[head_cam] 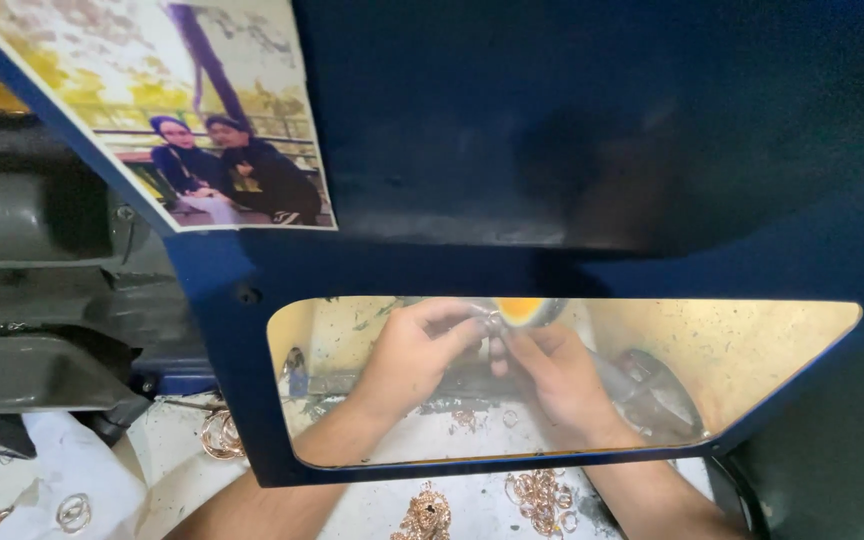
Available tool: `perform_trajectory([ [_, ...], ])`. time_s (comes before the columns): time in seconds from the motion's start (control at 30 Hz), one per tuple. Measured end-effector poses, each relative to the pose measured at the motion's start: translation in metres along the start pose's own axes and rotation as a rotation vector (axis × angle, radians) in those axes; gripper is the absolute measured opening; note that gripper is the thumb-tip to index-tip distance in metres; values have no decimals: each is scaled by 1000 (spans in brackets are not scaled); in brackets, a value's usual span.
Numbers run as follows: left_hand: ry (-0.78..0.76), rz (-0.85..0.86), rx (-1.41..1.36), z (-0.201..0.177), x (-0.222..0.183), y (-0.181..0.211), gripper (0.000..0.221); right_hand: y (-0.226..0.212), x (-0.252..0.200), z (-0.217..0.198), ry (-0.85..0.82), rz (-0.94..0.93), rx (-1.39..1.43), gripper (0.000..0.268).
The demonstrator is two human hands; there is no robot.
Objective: Polishing a jewelry component using a bench-mounted polishing wheel inside a protective enclosure.
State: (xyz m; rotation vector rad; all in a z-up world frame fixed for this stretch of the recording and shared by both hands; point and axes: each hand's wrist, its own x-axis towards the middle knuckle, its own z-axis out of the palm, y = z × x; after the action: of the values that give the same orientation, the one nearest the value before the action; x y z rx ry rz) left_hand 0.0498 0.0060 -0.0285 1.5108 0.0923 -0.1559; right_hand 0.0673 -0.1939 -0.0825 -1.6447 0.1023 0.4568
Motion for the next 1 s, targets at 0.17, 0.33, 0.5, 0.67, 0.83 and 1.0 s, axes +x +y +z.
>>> perform_trajectory([
  [0.17,24,-28,-30,2,3,-6,24,16,7,4,5,-14,159,36],
  [0.33,8,29,-23,-5,-1,-3,20,10,3,5,-5,-68,163,32],
  [0.5,-141,254,116,-13,-8,8,25,-15,-11,-8,-26,-106,-211,30],
  [0.67,-127,23,52,8,-5,-3,24,-28,-17,-22,-41,-73,-217,35],
  [0.83,-57,-190,-166,28,-8,-3,31,-41,-28,-15,-60,13,-65,36],
  [1.0,-18,-117,-221,33,-8,-2,28,-55,-35,3,23,67,-4,34],
])
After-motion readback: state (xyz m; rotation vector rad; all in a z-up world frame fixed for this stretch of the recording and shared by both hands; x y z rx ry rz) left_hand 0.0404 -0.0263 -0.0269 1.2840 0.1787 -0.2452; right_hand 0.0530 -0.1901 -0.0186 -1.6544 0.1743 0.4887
